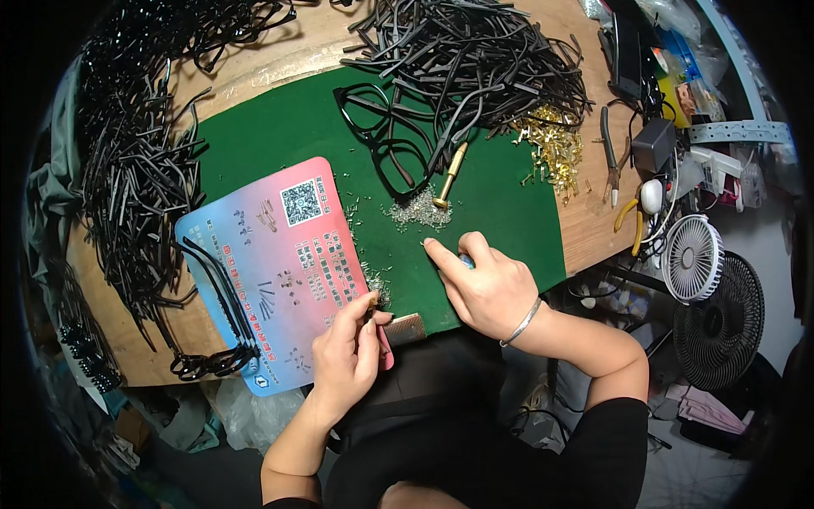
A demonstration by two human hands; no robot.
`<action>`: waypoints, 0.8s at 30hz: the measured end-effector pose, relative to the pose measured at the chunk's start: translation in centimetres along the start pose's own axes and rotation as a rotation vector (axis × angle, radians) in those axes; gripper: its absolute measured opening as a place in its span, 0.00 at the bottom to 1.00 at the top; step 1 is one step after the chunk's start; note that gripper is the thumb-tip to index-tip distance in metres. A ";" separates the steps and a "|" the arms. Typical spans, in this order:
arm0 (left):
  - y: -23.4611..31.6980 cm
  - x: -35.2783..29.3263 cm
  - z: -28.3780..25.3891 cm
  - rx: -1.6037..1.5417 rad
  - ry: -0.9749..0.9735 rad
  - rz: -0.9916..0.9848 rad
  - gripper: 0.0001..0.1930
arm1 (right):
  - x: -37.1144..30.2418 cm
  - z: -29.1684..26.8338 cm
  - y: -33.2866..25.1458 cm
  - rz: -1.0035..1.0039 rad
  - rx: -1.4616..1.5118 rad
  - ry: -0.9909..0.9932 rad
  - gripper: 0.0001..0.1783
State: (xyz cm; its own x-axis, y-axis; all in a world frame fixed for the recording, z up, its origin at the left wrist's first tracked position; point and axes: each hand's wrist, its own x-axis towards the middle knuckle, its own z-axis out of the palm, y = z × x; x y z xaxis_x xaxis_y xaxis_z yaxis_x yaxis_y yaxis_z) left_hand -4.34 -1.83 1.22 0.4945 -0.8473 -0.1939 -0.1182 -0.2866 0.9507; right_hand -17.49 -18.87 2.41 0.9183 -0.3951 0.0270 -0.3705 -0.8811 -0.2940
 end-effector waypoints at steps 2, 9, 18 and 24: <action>0.3 -0.2 -0.2 -0.065 -0.034 -0.055 0.15 | 0.0 0.1 0.0 0.013 -0.002 -0.001 0.26; 1.1 -0.8 -1.4 -0.349 -0.034 -0.290 0.14 | 0.4 -0.6 -0.5 0.032 -0.023 -0.046 0.23; 0.8 -0.2 -0.9 -0.208 0.040 -0.295 0.12 | 0.5 -1.4 -2.3 0.028 0.488 -0.300 0.18; -0.2 -0.6 0.8 0.225 0.236 0.044 0.12 | 1.1 -1.0 -4.6 -0.018 0.563 -0.430 0.17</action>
State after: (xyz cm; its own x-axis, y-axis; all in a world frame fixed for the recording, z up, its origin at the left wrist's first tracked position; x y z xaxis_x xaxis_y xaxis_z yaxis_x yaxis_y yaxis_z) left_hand -5.30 -1.67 0.97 0.6675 -0.7416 -0.0675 -0.3184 -0.3661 0.8744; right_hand -14.92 -15.48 4.74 0.9403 -0.1422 -0.3092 -0.3330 -0.5724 -0.7493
